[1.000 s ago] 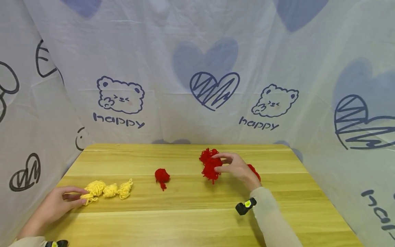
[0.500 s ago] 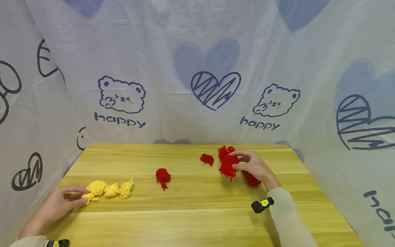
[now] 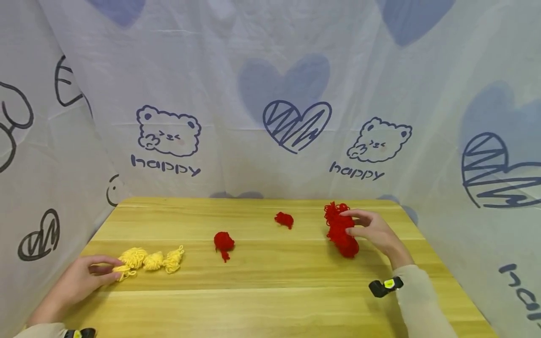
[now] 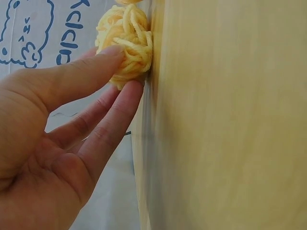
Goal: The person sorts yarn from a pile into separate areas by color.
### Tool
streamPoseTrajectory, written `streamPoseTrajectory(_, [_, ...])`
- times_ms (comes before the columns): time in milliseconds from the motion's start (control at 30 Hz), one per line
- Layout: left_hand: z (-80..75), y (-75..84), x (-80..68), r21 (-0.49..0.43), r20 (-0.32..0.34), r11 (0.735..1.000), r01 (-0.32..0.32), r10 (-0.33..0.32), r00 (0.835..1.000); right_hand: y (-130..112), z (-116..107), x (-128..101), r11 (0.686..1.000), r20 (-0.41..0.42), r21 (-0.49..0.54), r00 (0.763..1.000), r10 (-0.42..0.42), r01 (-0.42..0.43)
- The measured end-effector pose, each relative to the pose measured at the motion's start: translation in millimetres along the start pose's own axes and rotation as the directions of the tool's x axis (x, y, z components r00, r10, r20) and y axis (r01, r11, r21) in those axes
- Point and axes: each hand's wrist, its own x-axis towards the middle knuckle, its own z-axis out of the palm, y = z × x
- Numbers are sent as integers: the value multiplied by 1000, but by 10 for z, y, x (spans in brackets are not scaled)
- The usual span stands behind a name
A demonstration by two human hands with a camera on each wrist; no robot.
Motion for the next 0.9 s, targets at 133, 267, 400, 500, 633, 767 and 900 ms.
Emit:
streamPoseTrajectory(133, [-5,6,-7,1,5,1000,-2,2,1000,50,-113,-54,1000,-10,3,1000,-6,6])
streamPoseTrajectory(267, [-12,10,-20,7,14,1000,11,-11,1000,107,-207,-85,1000,-13,-2,1000,-20,20])
streamPoseTrajectory(400, [-14,24,-26,3,18,1000,14,-14,1000,176,-271,-118,1000,-32,-21,999,-15,15])
streamPoseTrajectory(500, [-15,31,-23,-1,22,1000,10,-10,1000,208,-312,-141,1000,-50,-27,999,-15,14])
streamPoseTrajectory(633, [-23,34,-22,3,31,1000,19,-19,999,236,-356,-170,999,-61,-46,998,-17,14])
streamPoseTrajectory(767, [-25,37,-22,8,36,1000,24,-24,999,258,-397,-195,998,-74,-59,997,-21,17])
streamPoseTrajectory(900, [-26,42,-19,7,39,1000,25,-25,999,288,-439,-214,998,-87,-67,996,-20,14])
